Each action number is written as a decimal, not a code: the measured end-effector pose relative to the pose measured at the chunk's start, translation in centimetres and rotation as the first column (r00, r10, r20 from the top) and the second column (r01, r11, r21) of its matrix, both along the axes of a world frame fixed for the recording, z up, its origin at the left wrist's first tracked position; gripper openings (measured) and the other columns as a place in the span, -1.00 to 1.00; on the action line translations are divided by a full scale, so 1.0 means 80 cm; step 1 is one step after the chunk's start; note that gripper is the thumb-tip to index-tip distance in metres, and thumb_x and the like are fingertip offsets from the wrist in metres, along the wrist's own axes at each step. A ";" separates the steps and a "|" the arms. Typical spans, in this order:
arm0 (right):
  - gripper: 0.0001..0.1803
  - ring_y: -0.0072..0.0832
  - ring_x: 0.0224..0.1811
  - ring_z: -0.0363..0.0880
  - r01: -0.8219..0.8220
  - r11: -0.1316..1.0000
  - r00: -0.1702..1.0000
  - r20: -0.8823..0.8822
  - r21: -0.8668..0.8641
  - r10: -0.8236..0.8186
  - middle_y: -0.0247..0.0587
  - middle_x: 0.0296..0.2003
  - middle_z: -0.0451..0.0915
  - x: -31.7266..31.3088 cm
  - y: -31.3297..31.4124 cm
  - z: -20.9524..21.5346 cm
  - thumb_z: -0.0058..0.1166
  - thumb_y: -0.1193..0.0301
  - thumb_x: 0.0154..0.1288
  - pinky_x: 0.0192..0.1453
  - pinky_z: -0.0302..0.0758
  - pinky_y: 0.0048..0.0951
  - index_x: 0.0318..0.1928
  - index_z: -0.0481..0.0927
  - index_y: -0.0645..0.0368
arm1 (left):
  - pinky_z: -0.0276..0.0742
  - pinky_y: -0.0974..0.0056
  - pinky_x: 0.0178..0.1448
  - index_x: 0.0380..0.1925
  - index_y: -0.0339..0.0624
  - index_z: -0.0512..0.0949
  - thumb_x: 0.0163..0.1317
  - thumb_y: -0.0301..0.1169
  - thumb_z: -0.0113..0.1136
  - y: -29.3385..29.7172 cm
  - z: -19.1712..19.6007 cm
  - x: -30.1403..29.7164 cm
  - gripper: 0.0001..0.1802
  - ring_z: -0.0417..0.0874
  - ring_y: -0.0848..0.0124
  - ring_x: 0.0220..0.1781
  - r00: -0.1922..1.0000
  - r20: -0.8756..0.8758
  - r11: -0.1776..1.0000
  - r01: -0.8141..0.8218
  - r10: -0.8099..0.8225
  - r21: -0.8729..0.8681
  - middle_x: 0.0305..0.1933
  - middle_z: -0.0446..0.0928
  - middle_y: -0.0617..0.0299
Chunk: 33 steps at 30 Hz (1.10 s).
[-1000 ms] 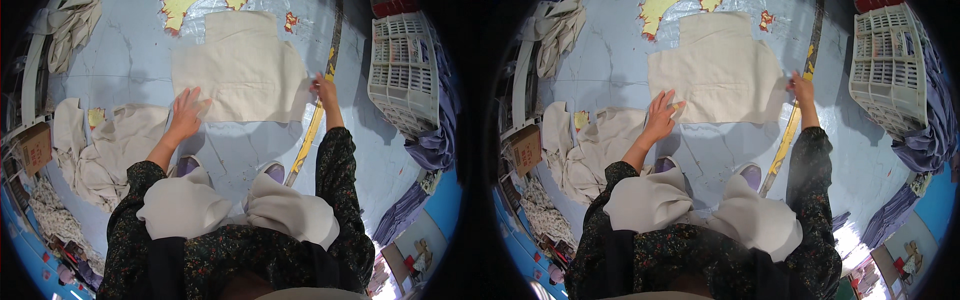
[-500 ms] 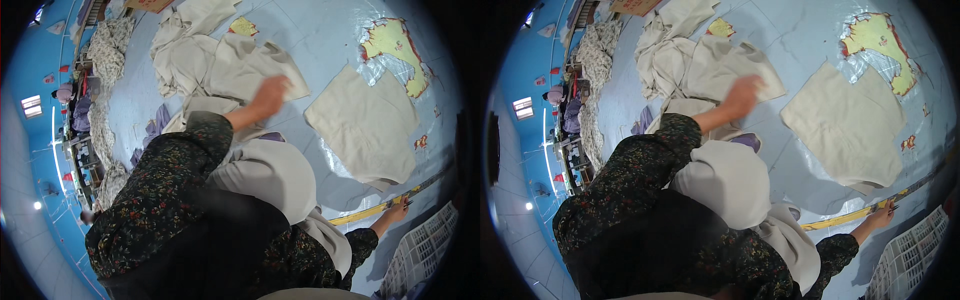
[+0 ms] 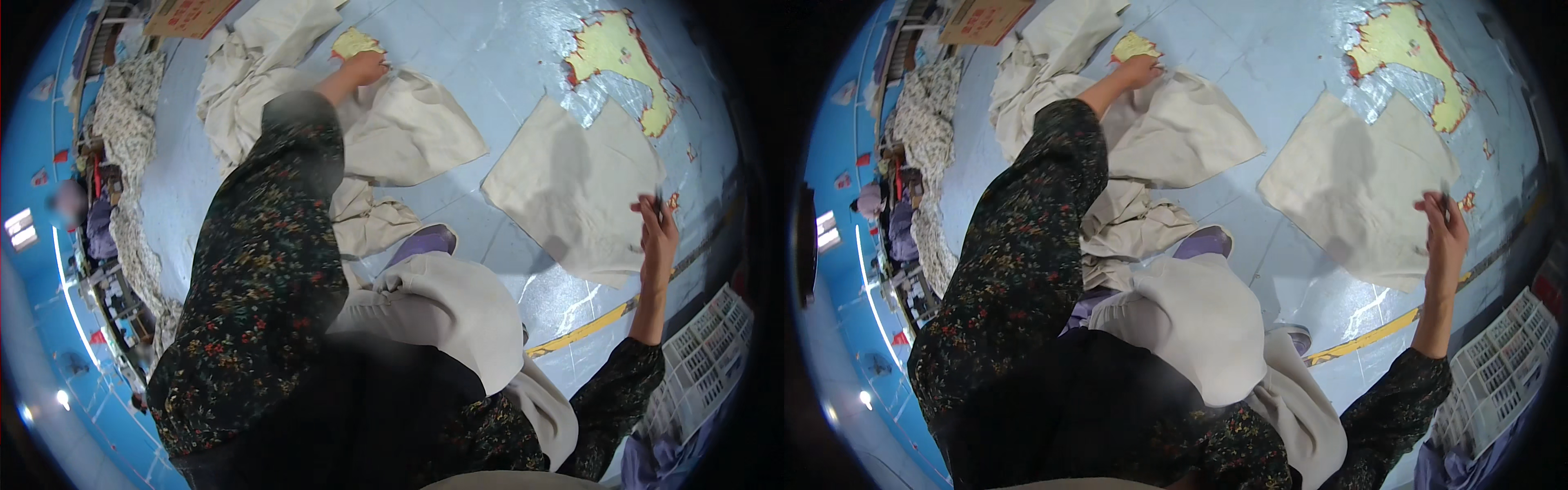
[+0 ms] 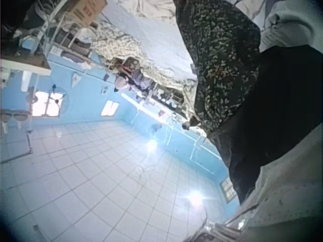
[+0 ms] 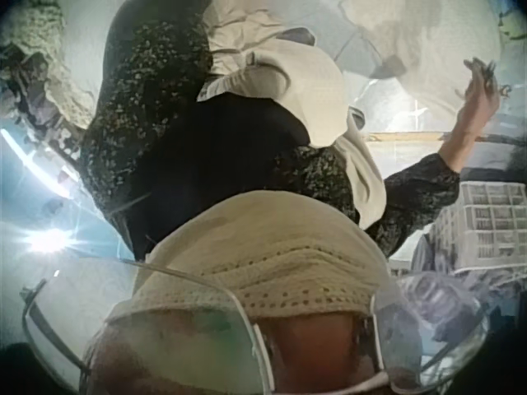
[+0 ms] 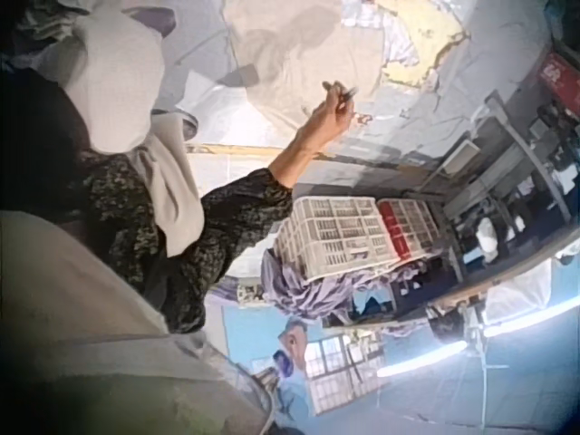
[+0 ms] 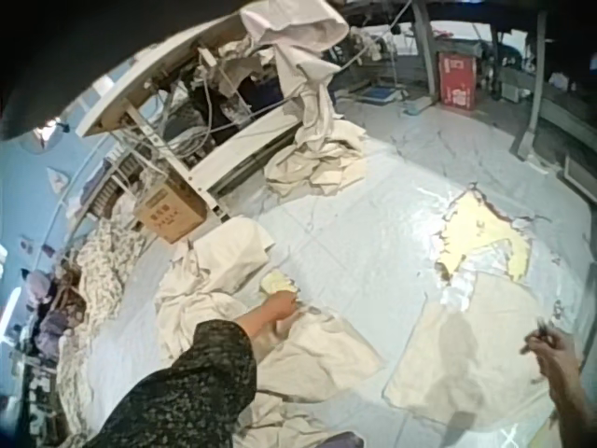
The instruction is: Snipping excess threads from fabric pieces in a garment factory.
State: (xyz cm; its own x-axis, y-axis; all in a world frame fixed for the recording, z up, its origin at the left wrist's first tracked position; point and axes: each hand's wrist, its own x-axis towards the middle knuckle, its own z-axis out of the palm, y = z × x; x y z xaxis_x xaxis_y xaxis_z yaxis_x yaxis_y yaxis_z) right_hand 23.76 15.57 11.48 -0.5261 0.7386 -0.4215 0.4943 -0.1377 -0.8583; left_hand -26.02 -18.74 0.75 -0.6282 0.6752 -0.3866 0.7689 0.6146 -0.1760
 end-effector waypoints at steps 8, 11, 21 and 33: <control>-0.40 -0.78 -0.62 0.06 -0.198 0.914 0.977 0.005 -0.355 0.214 -0.58 -0.61 0.29 -0.128 -0.132 0.022 -0.29 -0.07 0.54 -0.54 -0.02 -0.63 -0.17 0.67 0.14 | 0.50 0.40 -0.08 -0.03 -0.20 0.61 0.35 -0.26 0.18 0.076 0.078 0.211 -0.69 0.58 0.55 -0.17 -0.190 0.980 0.774 -0.629 -0.061 -0.074 -0.22 0.63 0.29; -0.47 -0.77 -0.67 0.04 -0.142 0.816 0.984 0.006 -0.560 0.176 -0.59 -0.65 0.28 -0.131 -0.169 -0.022 -0.22 -0.02 0.54 -0.59 -0.07 -0.62 -0.28 0.62 0.14 | 0.34 0.48 -0.33 -0.10 -0.26 0.58 0.25 -0.44 0.25 0.056 0.078 0.263 -0.76 0.45 0.63 -0.41 -0.181 0.975 0.679 -0.701 0.128 -0.219 -0.34 0.55 0.35; -0.53 -0.75 -0.72 0.01 -0.107 0.512 0.992 -0.060 -0.852 0.108 -0.60 -0.70 0.26 -0.144 -0.237 -0.079 -0.17 0.03 0.54 -0.64 -0.10 -0.59 -0.36 0.56 0.10 | 0.42 0.45 -0.17 -0.29 -0.21 0.46 0.17 -0.57 0.31 0.007 0.078 0.299 -0.80 0.47 0.62 -0.31 0.310 0.951 0.584 -0.769 -0.015 0.260 -0.34 0.54 0.36; -0.55 -0.75 -0.68 0.02 -0.159 0.677 0.976 -0.217 -0.719 -0.001 -0.59 -0.66 0.19 -0.155 -0.246 -0.059 0.00 -0.03 0.46 -0.61 -0.06 -0.61 -0.09 0.59 0.13 | 0.43 0.44 -0.17 -0.31 -0.22 0.43 0.17 -0.55 0.32 0.006 0.096 0.321 -0.79 0.47 0.62 -0.34 0.422 0.904 0.519 -0.760 -0.064 0.392 -0.40 0.52 0.37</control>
